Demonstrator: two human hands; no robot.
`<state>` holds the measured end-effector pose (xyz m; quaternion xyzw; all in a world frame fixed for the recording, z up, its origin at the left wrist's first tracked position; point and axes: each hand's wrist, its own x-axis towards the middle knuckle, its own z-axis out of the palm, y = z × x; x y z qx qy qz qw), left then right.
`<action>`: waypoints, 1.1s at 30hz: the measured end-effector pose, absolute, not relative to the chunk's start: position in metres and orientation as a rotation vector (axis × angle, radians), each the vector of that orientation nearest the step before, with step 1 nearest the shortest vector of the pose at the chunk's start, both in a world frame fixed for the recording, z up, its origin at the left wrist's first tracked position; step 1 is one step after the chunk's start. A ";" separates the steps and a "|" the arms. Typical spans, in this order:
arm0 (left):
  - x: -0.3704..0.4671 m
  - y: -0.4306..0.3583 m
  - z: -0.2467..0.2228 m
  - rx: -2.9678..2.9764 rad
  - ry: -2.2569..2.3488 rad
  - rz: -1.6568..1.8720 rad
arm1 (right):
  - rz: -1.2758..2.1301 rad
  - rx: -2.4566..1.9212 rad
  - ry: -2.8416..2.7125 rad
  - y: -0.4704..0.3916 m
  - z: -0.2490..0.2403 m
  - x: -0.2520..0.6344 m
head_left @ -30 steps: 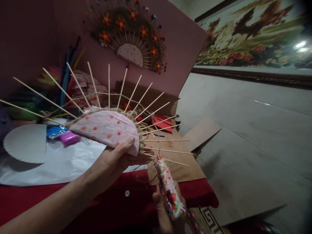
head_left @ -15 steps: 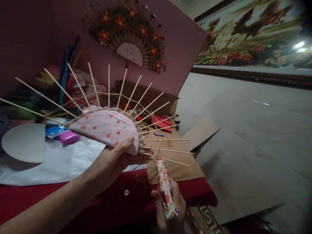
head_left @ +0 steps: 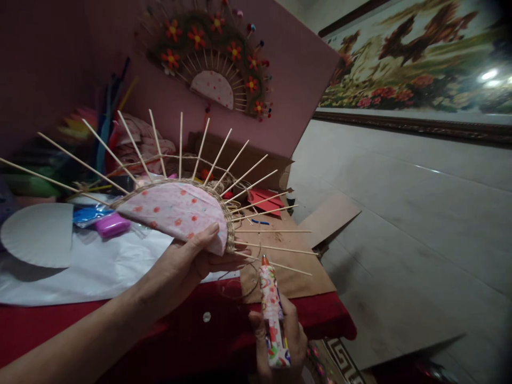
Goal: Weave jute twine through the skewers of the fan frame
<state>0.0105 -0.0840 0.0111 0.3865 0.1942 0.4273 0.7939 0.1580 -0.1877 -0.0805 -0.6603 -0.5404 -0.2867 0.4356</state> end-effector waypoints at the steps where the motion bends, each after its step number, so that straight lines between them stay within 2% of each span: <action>1: 0.011 -0.084 0.011 0.827 0.416 0.921 | -0.698 -1.633 -1.345 -0.187 -0.083 0.159; 7: 0.010 -0.086 0.012 0.836 0.403 0.916 | -0.593 -1.590 -1.423 -0.187 -0.095 0.164; 16: 0.012 -0.087 0.015 0.833 0.401 0.926 | -0.643 -1.659 -1.404 -0.187 -0.098 0.164; 25: 0.010 -0.086 0.013 0.832 0.402 0.916 | -0.591 -1.676 -1.335 -0.189 -0.083 0.160; 29: 0.009 -0.086 0.013 0.834 0.399 0.910 | -0.478 -1.713 -1.270 -0.190 -0.069 0.157; 33: 0.010 -0.085 0.013 0.852 0.412 0.929 | -0.222 -1.683 -1.178 -0.195 -0.063 0.157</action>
